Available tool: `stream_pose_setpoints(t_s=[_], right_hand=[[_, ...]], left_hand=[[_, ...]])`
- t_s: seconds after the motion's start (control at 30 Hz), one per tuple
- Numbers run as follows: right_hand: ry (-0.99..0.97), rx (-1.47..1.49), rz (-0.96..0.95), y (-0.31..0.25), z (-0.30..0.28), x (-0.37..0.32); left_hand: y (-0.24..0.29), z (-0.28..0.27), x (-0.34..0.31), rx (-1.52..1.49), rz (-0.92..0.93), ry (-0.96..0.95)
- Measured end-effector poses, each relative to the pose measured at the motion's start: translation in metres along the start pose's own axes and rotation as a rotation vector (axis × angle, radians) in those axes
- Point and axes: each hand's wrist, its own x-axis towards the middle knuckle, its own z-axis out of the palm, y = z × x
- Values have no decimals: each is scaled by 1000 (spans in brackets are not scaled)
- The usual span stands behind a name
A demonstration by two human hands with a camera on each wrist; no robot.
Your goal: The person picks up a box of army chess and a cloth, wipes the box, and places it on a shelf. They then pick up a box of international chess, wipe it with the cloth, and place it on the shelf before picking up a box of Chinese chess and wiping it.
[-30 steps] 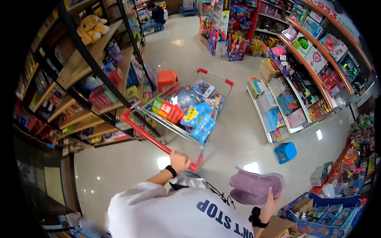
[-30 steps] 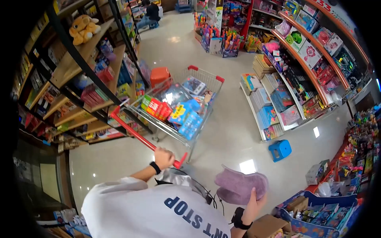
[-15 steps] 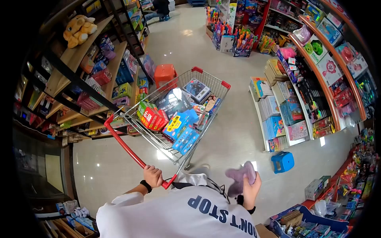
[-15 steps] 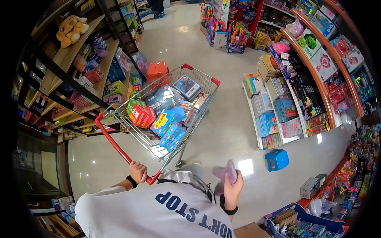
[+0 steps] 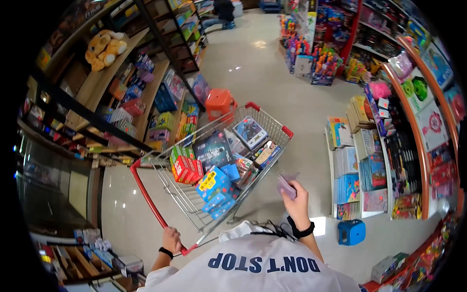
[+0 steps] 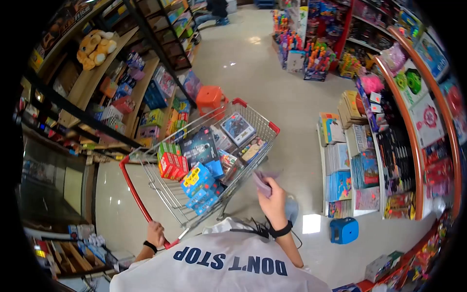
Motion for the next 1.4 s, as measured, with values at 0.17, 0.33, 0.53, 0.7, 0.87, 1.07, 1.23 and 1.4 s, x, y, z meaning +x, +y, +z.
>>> stream_pose_setpoints(t_s=[0.17, 0.33, 0.53, 0.7, 0.87, 1.07, 1.23, 1.4], right_hand=[[-155, 11, -7, 23, -74, 76], [-117, 127, 67, 44, -159, 159], [-175, 159, 73, 59, -170, 219], [-245, 181, 36, 96, -129, 256], [-238, 127, 204, 67, -91, 299], [-374, 178, 392, 102, -41, 344], [-595, 375, 607, 136, 49, 398], [-729, 292, 926, 285, 149, 416]], left_hand=[[72, 3, 11, 290, -861, 393], [142, 39, 46, 176, -1470, 713], [232, 67, 166, -22, -1030, 533], [262, 80, 303, -1219, -1214, 476], [255, 55, 439, -1706, -986, 270], [160, 168, 549, -2410, -963, -9], [122, 228, 566, -1922, -1473, -16], [110, 255, 551, -1880, -1725, 279]])
